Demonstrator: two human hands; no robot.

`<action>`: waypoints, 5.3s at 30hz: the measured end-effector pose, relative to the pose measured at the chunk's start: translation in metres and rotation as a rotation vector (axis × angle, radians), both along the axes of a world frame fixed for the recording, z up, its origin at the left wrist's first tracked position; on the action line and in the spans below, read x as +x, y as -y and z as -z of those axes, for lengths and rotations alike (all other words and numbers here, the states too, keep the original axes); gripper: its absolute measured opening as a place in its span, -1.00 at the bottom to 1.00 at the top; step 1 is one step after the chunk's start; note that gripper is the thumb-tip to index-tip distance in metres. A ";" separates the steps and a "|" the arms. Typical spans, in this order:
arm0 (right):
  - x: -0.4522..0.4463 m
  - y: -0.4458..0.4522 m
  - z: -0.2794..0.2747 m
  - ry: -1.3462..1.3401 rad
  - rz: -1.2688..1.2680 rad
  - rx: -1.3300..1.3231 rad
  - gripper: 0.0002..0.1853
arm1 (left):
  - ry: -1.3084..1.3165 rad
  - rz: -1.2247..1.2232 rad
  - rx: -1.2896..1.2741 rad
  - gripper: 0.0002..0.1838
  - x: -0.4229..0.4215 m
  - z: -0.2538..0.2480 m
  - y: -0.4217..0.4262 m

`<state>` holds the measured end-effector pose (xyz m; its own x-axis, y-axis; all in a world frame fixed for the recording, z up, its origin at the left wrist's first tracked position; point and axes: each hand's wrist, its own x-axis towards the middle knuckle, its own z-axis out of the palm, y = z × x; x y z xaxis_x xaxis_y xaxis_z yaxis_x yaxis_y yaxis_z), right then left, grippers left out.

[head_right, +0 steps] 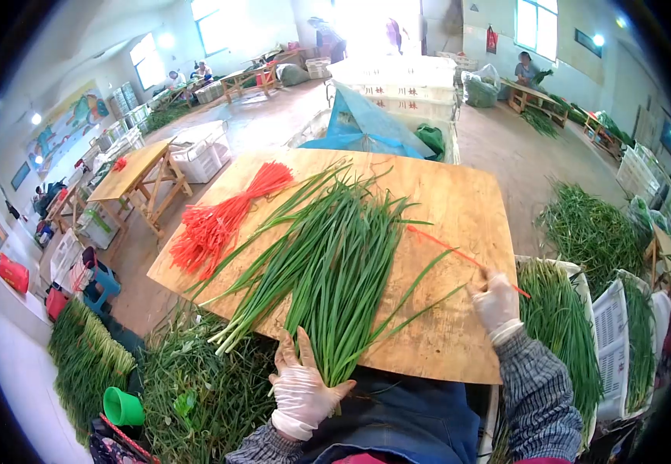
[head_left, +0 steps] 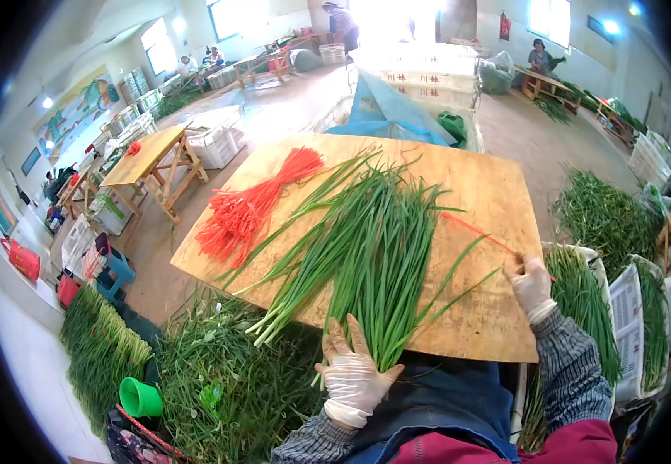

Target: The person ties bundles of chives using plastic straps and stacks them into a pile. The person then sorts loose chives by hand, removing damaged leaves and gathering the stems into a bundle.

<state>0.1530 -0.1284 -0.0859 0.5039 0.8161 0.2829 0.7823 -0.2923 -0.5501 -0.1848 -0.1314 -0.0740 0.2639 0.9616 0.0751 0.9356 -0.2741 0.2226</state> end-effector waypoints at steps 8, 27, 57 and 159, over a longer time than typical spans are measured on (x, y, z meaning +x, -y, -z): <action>0.063 -0.017 0.018 0.324 0.014 -0.326 -0.42 | -0.001 -0.095 -0.062 0.41 0.001 0.002 0.003; 0.079 -0.026 0.049 0.352 -0.079 0.015 -0.92 | 0.971 0.039 -0.303 -0.09 -0.040 0.046 -0.026; 0.066 -0.065 0.035 0.454 -0.221 -0.160 -0.92 | 1.773 -0.091 -1.104 -0.43 -0.079 0.034 -0.049; -0.181 -0.099 -0.030 -1.121 -0.593 -0.680 -0.66 | -0.245 -0.068 0.302 -0.81 -0.064 0.039 -0.345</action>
<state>-0.0280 -0.0290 -0.0563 -0.2596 0.7937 -0.5502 0.1355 -0.5341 -0.8345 -0.2483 0.2133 -0.1133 0.2458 0.9216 0.3004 0.9692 -0.2289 -0.0906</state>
